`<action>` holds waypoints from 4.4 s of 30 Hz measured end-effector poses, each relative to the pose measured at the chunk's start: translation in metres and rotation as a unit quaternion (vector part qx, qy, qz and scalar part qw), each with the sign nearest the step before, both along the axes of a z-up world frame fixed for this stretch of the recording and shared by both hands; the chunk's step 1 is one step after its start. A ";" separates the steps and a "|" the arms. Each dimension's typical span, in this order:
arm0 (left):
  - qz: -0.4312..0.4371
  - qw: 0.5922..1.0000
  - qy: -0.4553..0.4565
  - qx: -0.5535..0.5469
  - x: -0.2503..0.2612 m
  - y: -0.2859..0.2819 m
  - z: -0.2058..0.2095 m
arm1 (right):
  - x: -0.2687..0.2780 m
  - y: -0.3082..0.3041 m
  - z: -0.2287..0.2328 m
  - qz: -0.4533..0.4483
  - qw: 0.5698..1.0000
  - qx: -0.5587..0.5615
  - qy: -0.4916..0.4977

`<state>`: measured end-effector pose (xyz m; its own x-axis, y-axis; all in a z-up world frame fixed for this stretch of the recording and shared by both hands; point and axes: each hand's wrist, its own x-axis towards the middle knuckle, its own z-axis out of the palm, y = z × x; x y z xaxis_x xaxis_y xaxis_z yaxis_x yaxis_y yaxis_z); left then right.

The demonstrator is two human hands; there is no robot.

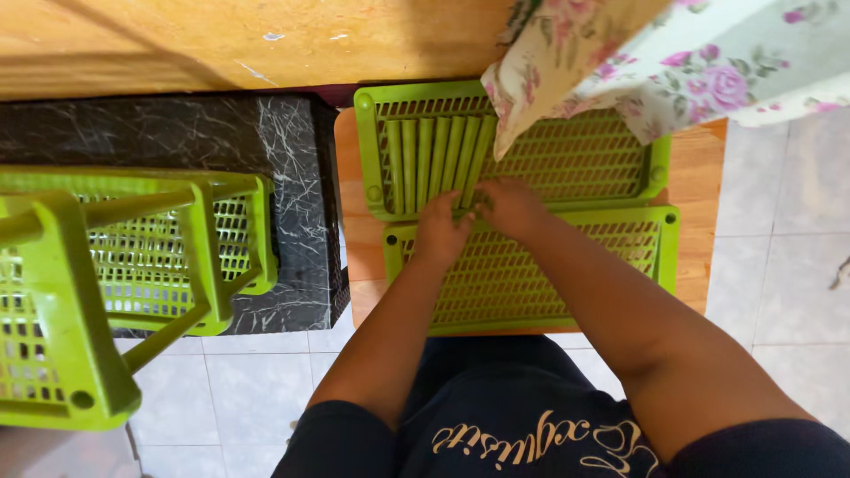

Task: The person assembles green plastic baskets by inserting cylindrical legs into the corner holes of the basket base. The person handles the baskets and legs by hand, repeatedly inserting legs into different baskets and stacking them.

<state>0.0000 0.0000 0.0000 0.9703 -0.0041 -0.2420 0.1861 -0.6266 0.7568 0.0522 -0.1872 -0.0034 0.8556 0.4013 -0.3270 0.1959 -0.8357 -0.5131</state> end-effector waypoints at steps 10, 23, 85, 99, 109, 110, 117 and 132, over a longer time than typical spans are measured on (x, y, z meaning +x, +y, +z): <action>0.021 1.000 -0.015 0.003 -0.007 0.008 -0.024 | 0.011 0.028 -0.011 -0.055 0.990 -0.104 0.072; 0.059 0.992 0.103 -0.037 -0.002 0.002 0.013 | -0.047 0.024 0.012 -0.139 0.971 0.194 -0.029; -0.300 0.874 -0.282 0.256 -0.121 0.445 0.320 | -0.181 0.408 0.396 -0.201 0.919 0.316 -0.124; -0.309 0.887 -0.275 0.205 -0.086 0.451 0.306 | -0.168 0.454 0.408 -0.242 0.914 0.241 -0.220; -0.309 0.901 -0.240 0.186 -0.081 0.451 0.294 | -0.158 0.455 0.400 -0.335 0.897 0.144 -0.249; -0.307 0.904 -0.230 0.190 -0.079 0.449 0.294 | -0.157 0.455 0.400 -0.334 0.899 0.139 -0.245; -0.356 0.890 -0.169 0.231 -0.071 0.449 0.326 | -0.143 0.435 0.414 -0.224 0.901 0.349 -0.129; -0.424 0.858 -0.134 0.256 -0.039 0.451 0.325 | -0.137 0.452 0.364 -0.297 0.801 0.505 -0.125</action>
<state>-0.0386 0.4507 0.3253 0.6915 -0.6966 -0.1915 -0.6397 -0.7135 0.2859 -0.0849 0.2646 0.3605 0.9819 -0.1477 0.1189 0.1198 -0.0028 -0.9928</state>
